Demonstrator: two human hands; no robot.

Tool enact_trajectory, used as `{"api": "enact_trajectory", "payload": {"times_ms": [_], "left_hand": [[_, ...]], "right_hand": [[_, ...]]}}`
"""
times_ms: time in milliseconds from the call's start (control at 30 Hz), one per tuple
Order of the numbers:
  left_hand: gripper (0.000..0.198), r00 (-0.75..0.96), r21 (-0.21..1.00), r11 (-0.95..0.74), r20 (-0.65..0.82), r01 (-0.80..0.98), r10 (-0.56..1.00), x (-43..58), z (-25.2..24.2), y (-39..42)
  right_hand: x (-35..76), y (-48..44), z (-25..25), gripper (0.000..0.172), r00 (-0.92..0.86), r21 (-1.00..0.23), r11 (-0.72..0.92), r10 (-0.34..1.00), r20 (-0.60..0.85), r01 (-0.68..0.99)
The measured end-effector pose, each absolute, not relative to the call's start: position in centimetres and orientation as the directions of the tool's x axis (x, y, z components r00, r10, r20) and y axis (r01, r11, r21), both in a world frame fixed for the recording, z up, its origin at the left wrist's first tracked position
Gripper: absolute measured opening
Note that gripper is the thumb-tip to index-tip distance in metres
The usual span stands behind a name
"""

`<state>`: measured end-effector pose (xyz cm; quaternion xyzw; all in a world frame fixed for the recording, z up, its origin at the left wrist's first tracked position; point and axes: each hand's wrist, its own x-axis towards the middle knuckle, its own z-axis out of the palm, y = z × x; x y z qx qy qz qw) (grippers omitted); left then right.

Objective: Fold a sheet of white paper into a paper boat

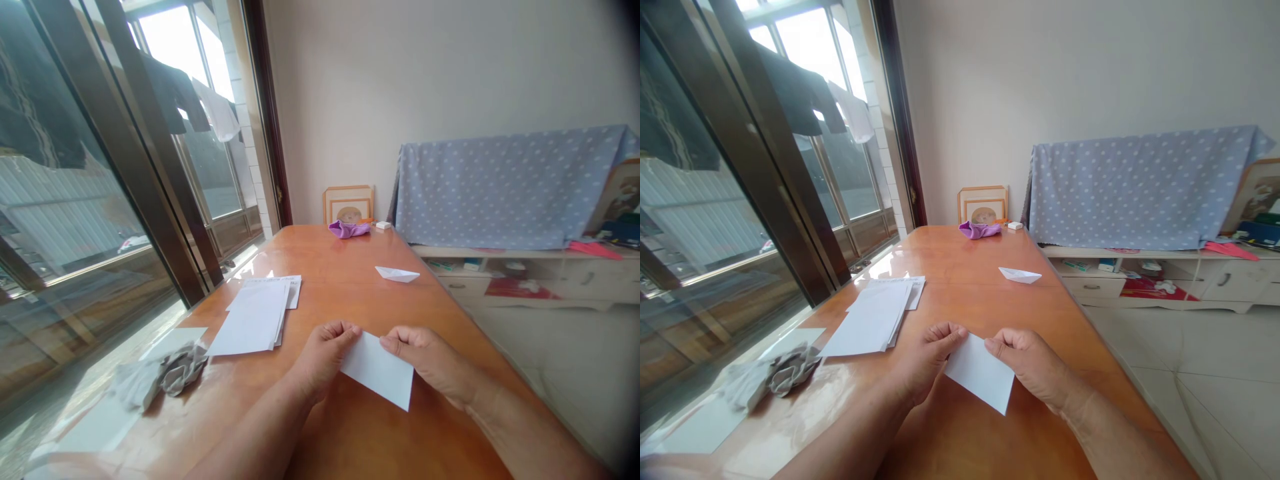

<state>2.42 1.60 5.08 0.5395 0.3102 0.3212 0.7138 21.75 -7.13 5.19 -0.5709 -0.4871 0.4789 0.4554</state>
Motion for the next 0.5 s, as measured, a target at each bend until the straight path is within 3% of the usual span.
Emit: {"api": "enact_trajectory", "payload": {"times_ms": [133, 300, 500], "left_hand": [[0.040, 0.506, 0.966, 0.188, -0.075, -0.177, 0.860, 2.6, 4.3, 2.3], [0.041, 0.432, 0.980, 0.128, -0.052, -0.151, 0.900, 2.1, 4.2, 3.0], [0.043, 0.553, 0.961, 0.208, -0.076, -0.181, 0.830, 2.1, 5.0, 2.2]], "right_hand": [[21.7, -7.0, 5.4, 0.039, 0.078, -0.990, -0.106, 0.992, -0.099, 0.093], [21.8, -6.8, 5.5, 0.037, 0.166, -0.979, -0.058, 0.986, -0.025, 0.197], [21.4, -6.9, 5.1, 0.039, 0.104, -0.988, -0.067, 0.993, -0.053, 0.137]]}}
